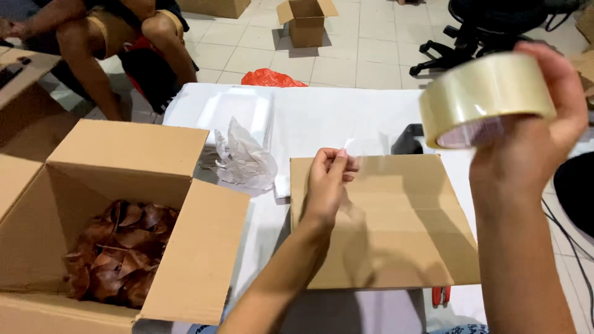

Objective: Packing a cardboard box with crumpled paper and sealing it with tape using a dispenser and a utility knife.

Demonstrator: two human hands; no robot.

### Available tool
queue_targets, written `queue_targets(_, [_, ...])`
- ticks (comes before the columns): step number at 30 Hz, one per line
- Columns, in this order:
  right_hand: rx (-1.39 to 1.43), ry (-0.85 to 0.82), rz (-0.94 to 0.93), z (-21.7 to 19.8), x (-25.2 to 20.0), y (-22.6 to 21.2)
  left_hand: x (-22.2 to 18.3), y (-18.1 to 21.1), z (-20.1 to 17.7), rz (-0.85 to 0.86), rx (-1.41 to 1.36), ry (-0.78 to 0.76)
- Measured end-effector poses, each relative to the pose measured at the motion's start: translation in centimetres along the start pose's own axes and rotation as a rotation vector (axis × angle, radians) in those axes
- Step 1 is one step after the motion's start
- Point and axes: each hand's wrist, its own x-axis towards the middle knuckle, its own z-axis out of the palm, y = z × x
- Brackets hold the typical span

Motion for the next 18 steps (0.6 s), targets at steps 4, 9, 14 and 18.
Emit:
queue_targets(4, [-0.109, 0.026, 0.075, -2.0, -3.0, 2.9, -1.9, 3.4, -1.8, -0.003, 0.154, 0.182])
queue_targets(9, [-0.311, -0.148, 0.003, -3.4, -6.2, 5.5, -2.2, 3.1, -4.3, 0.181, 0.222, 0.289])
queue_targets(14, [-0.369, -0.214, 0.015, -3.7, -8.1, 6.2, -3.5, 3.1, -7.8, 0.269, -0.070, 0.209])
queue_targets(18, [-0.467, -0.272, -0.029, -4.4, -8.8, 6.7, -3.1, 2.0, -12.9, 0.298, -0.014, 0.267])
